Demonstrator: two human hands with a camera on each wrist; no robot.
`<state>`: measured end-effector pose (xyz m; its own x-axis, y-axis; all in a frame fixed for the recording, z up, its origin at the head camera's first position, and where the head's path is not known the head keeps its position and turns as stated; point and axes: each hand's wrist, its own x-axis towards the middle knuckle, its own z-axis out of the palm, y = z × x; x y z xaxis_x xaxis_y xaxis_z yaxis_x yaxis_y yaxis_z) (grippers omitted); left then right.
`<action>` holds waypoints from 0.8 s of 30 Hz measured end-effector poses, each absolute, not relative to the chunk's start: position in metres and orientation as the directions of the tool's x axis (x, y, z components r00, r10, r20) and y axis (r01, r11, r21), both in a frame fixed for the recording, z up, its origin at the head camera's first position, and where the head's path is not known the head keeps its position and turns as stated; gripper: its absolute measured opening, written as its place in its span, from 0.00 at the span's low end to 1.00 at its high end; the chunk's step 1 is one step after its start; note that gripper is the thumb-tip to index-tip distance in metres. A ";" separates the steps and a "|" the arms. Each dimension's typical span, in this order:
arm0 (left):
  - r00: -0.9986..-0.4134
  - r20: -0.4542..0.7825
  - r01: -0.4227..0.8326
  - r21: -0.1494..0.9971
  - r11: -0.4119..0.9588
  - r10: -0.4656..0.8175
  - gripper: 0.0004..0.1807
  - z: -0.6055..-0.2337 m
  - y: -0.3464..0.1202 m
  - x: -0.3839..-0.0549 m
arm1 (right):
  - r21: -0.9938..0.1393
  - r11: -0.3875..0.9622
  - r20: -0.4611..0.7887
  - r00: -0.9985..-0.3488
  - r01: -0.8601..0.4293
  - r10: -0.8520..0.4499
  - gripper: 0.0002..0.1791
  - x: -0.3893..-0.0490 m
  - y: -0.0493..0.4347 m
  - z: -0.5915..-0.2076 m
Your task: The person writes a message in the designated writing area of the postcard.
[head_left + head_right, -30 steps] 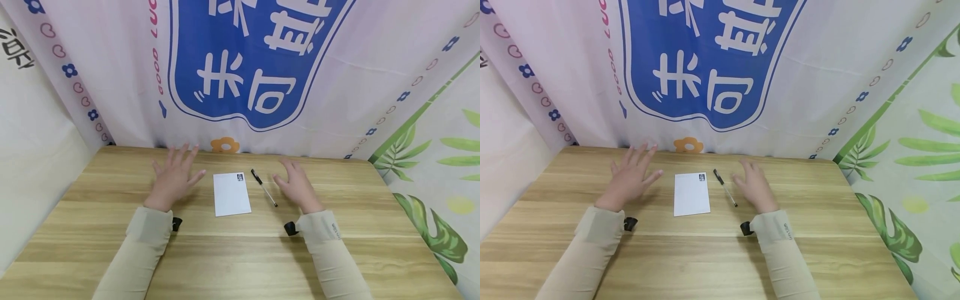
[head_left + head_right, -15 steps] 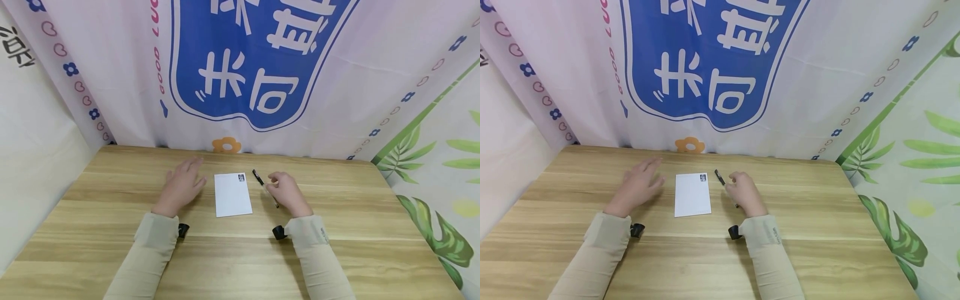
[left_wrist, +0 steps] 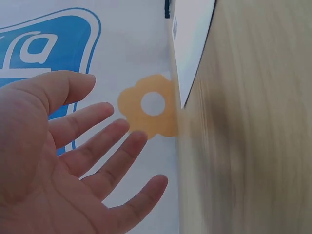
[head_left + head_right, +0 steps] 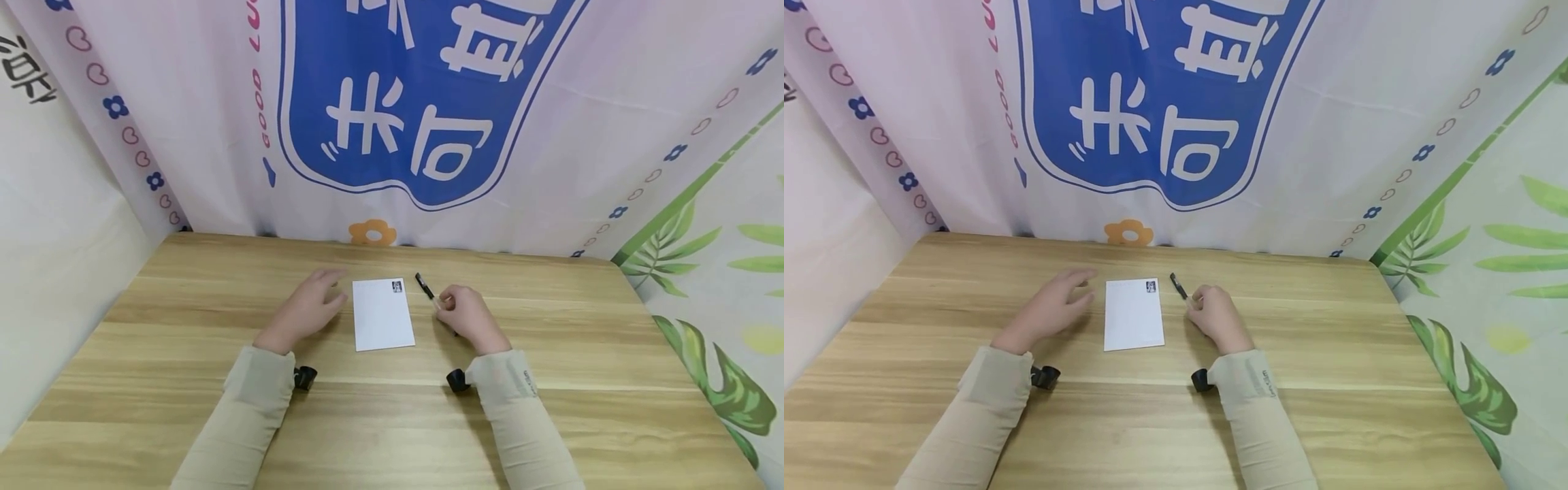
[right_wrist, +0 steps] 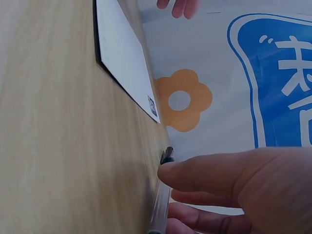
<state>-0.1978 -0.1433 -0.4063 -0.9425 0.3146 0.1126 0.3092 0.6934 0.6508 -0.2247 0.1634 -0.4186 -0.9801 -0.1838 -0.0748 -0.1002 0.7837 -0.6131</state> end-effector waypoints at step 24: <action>-0.921 0.017 0.242 0.808 0.538 0.388 0.20 -0.412 -0.130 -0.196 | -0.626 0.776 -0.111 -0.976 -0.078 -0.187 0.14 -0.228 0.167 -0.423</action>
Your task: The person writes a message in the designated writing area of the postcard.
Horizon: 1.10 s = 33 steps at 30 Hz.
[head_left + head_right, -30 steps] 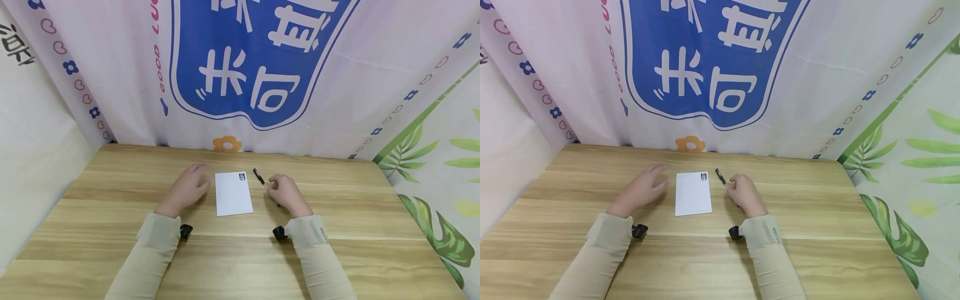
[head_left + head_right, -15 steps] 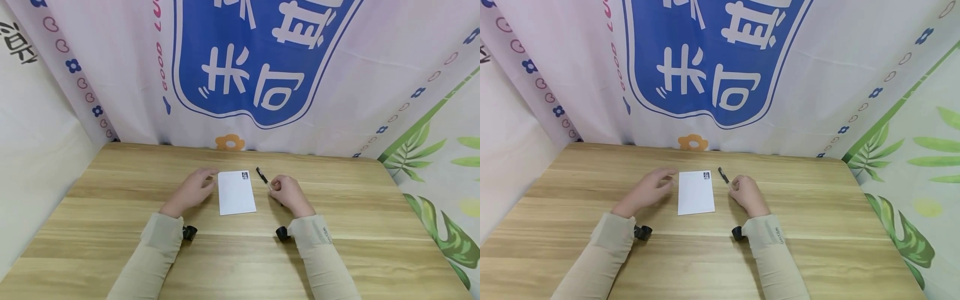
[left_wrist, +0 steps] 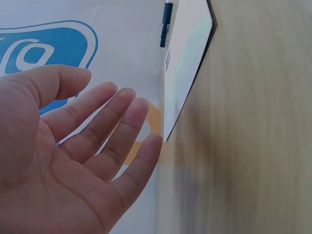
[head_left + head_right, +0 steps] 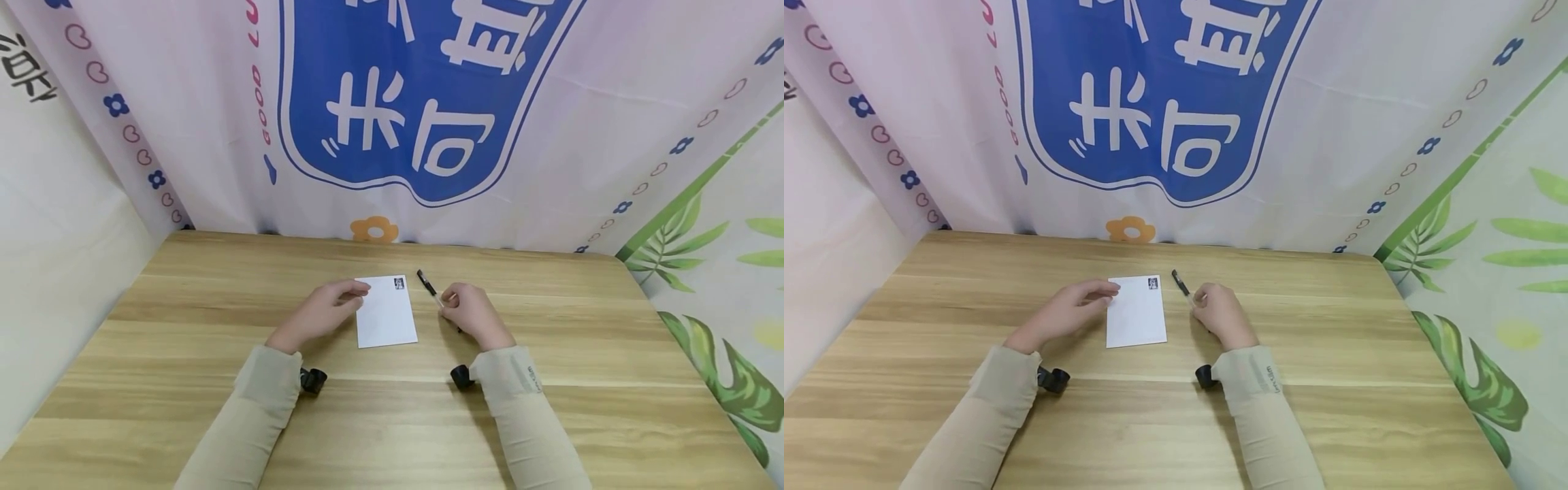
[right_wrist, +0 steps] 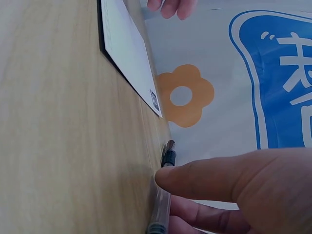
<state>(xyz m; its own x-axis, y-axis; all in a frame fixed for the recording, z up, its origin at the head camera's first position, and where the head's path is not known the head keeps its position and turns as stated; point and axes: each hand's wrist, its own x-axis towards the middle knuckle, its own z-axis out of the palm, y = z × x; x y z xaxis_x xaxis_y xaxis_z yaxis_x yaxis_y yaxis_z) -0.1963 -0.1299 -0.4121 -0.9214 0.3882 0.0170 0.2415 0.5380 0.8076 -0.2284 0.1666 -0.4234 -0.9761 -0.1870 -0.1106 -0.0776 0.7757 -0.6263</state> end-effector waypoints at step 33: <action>-0.936 -0.118 -0.036 0.969 0.245 0.331 0.19 -0.425 -0.117 -0.198 | -0.796 0.593 -0.125 -0.924 -0.124 -0.360 0.10 -0.225 0.170 -0.410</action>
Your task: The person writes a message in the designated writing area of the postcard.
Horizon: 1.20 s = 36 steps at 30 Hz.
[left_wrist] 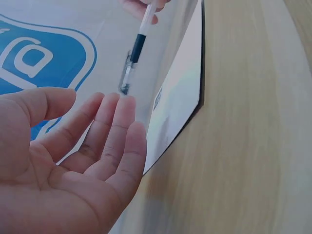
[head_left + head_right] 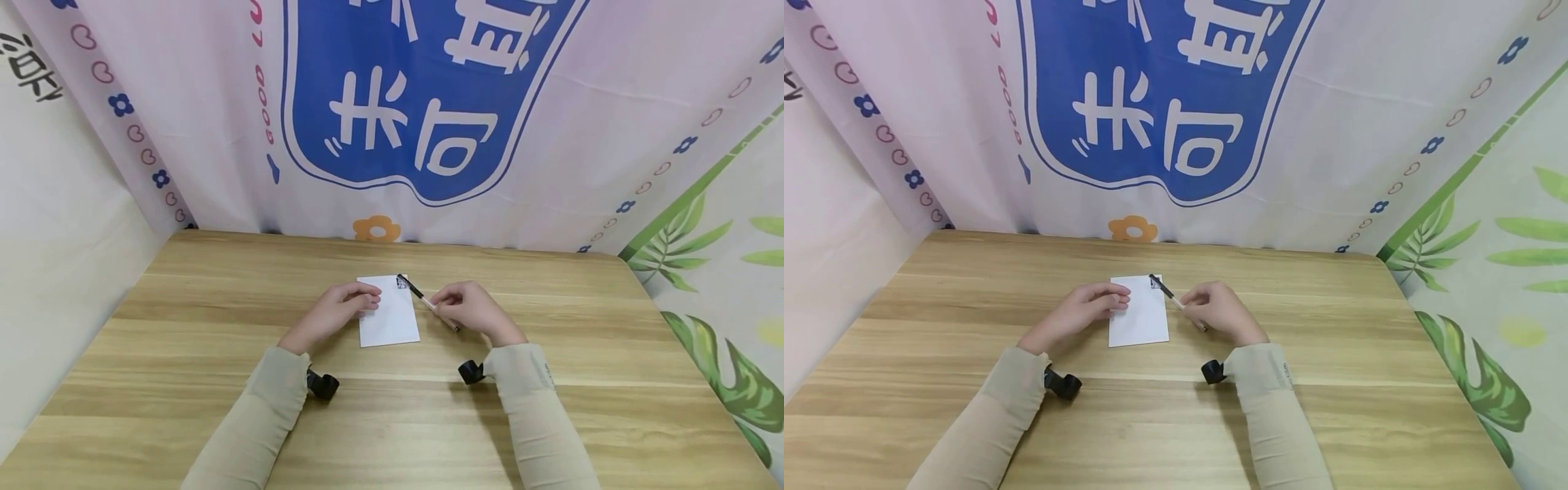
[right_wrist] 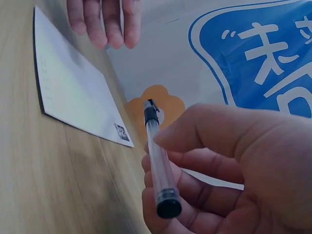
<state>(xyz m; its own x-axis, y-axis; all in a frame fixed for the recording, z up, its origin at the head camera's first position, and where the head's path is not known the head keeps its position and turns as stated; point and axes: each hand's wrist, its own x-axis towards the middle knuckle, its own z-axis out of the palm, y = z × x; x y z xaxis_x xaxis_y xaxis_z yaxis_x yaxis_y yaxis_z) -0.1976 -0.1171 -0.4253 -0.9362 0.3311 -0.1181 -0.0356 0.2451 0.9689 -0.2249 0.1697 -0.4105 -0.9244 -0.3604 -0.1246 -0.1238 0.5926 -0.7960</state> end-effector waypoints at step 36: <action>-0.963 -0.152 -0.161 0.987 -0.023 0.221 0.17 -0.422 -0.113 -0.197 | -0.927 0.369 -0.134 -0.856 -0.070 -0.499 0.12 -0.221 0.156 -0.410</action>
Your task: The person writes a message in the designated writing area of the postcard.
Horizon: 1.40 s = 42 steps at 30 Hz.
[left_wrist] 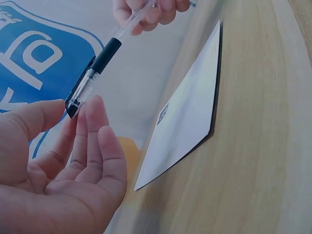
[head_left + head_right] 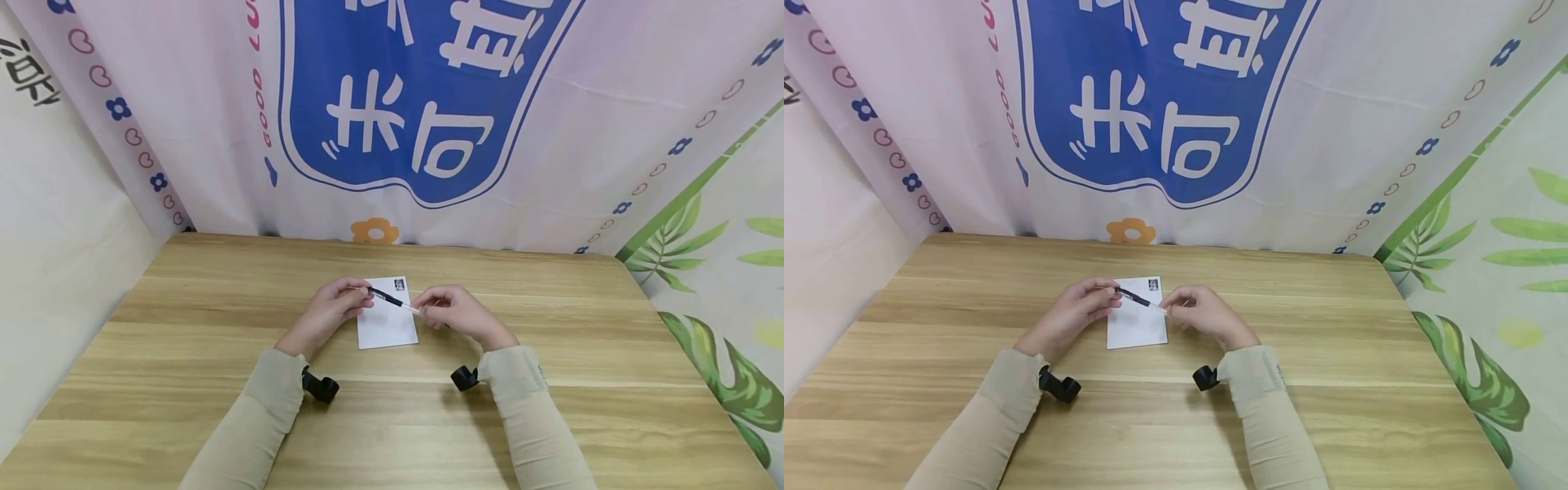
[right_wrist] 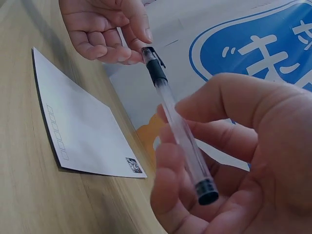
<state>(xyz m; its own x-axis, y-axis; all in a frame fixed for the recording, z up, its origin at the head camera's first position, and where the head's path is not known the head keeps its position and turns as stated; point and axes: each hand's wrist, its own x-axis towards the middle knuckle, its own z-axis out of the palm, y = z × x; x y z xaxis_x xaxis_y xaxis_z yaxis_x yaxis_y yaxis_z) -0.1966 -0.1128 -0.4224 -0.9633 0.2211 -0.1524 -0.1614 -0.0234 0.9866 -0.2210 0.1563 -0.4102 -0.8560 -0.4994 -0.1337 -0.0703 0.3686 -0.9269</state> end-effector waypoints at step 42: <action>-0.970 -0.056 -0.058 0.998 -0.004 0.235 0.12 -0.400 -0.095 -0.181 | -0.988 -0.063 0.152 -0.958 -0.141 -0.243 0.07 -0.209 0.134 -0.407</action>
